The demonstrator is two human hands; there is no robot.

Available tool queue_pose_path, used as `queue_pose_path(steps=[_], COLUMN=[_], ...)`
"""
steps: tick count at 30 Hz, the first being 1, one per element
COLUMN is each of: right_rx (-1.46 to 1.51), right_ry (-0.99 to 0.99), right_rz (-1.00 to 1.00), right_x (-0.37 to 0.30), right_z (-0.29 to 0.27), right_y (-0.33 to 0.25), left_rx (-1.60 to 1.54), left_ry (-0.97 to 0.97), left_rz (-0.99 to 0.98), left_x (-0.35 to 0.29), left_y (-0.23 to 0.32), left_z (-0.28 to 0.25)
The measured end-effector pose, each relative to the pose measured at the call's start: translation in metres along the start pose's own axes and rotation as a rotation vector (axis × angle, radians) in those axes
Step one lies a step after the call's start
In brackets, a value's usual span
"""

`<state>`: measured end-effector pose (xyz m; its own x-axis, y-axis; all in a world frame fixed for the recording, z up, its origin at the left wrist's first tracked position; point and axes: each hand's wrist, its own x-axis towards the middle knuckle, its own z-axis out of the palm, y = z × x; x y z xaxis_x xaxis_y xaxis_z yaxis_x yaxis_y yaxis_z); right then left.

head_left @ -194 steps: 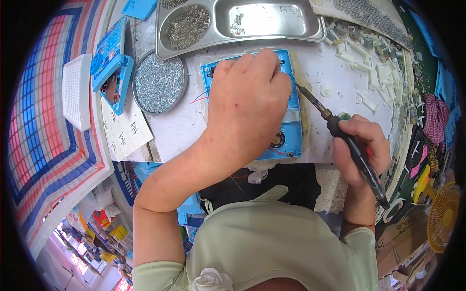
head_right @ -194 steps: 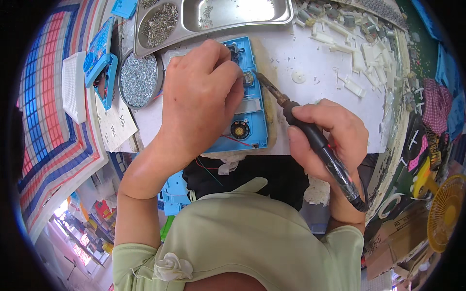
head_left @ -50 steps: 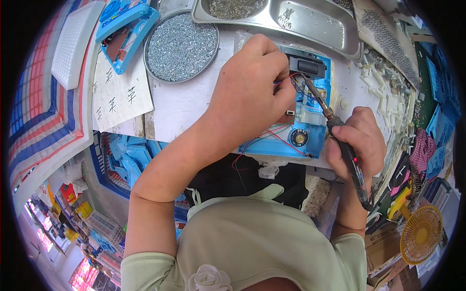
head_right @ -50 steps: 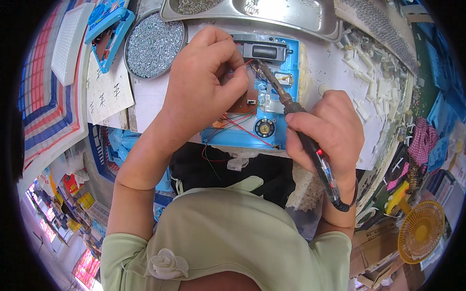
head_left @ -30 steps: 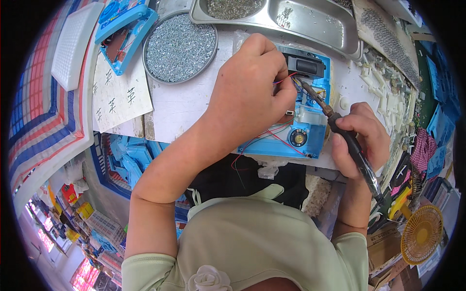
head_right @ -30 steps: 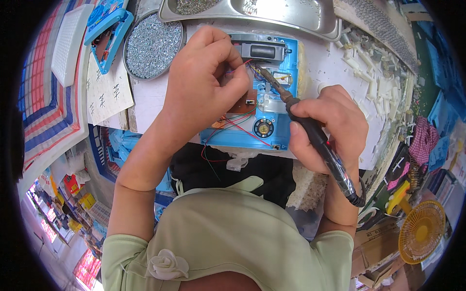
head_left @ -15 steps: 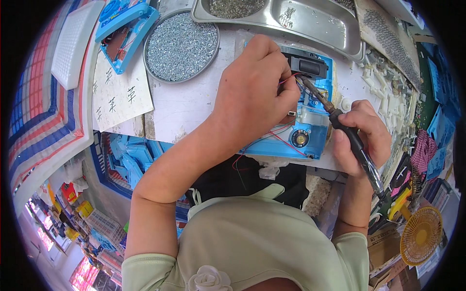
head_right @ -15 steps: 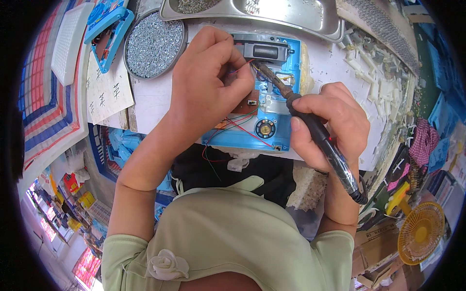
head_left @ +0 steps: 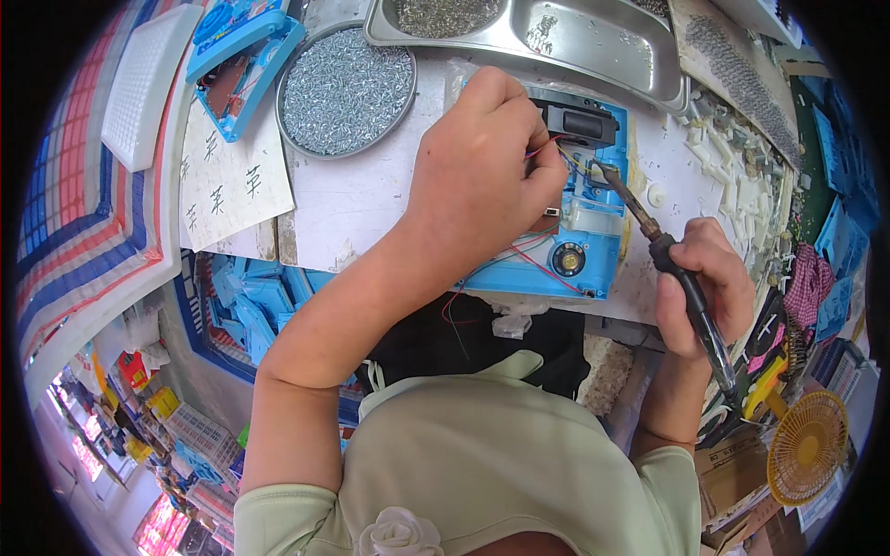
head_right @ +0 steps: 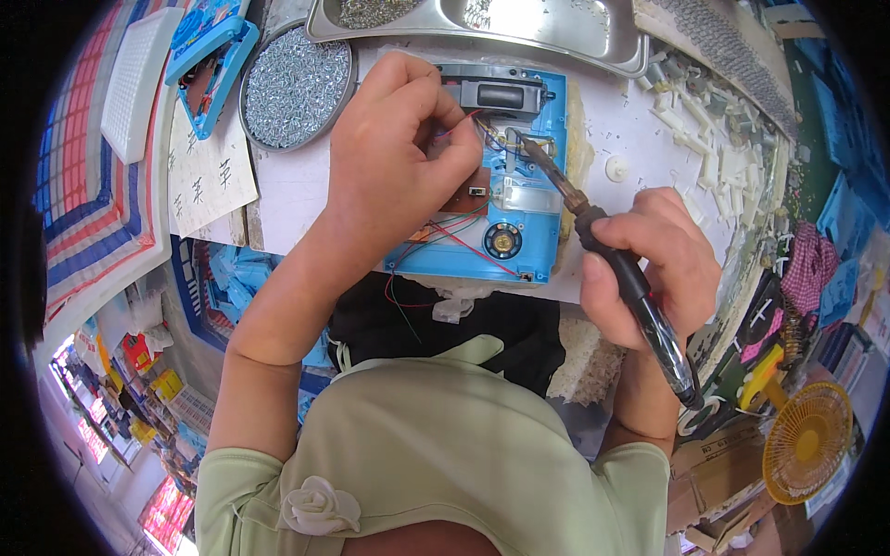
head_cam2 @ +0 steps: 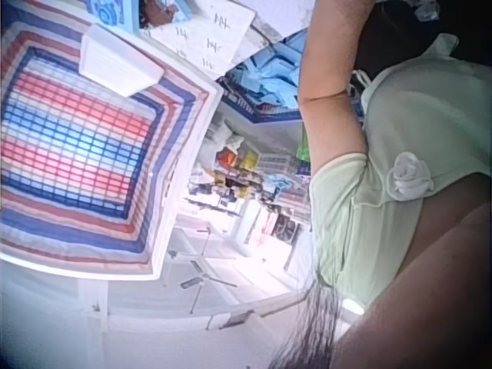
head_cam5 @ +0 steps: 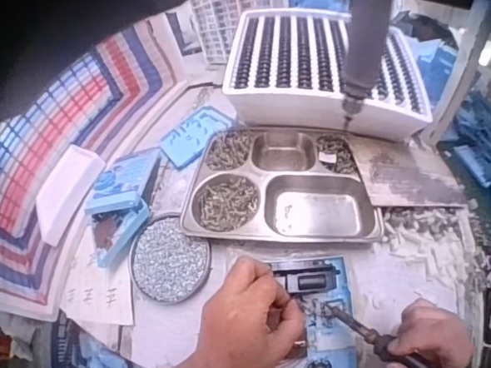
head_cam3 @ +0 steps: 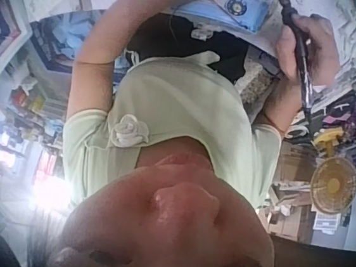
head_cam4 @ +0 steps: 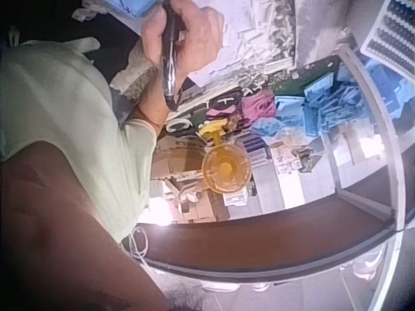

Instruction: The recorder is assembling an electronic device by soldering wires, installing components like a speaker, and securing the blue plastic casing with an electric screwdriver.

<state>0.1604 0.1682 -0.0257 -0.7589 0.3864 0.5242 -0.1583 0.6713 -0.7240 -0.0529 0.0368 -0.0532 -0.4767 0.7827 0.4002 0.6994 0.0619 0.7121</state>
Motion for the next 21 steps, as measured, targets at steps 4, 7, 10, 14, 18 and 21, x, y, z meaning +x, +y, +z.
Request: queue_pose_path(steps=[4, 7, 10, 14, 18, 21], right_rx=[-0.001, -0.003, -0.003, 0.004, 0.008, 0.004], right_ry=[0.031, 0.042, 0.049, 0.061, 0.087, 0.104], right_rz=[0.031, 0.042, 0.036, 0.043, 0.052, 0.047], right_x=[-0.009, -0.012, -0.014, -0.017, -0.019, -0.022], right_z=[-0.005, -0.008, -0.008, -0.009, -0.011, -0.015], right_y=[-0.003, -0.002, 0.0, 0.001, 0.001, 0.001], left_rx=[-0.007, 0.015, 0.021, 0.014, 0.026, 0.075], left_ry=[-0.005, 0.001, 0.006, -0.021, -0.012, 0.003], left_rz=[-0.019, -0.002, 0.01, -0.024, 0.001, 0.041], left_x=[0.0, 0.001, 0.001, 0.001, 0.001, 0.001], left_y=[0.0, 0.001, 0.001, 0.002, 0.002, 0.003], left_z=[0.0, 0.0, -0.001, 0.0, -0.002, -0.005])
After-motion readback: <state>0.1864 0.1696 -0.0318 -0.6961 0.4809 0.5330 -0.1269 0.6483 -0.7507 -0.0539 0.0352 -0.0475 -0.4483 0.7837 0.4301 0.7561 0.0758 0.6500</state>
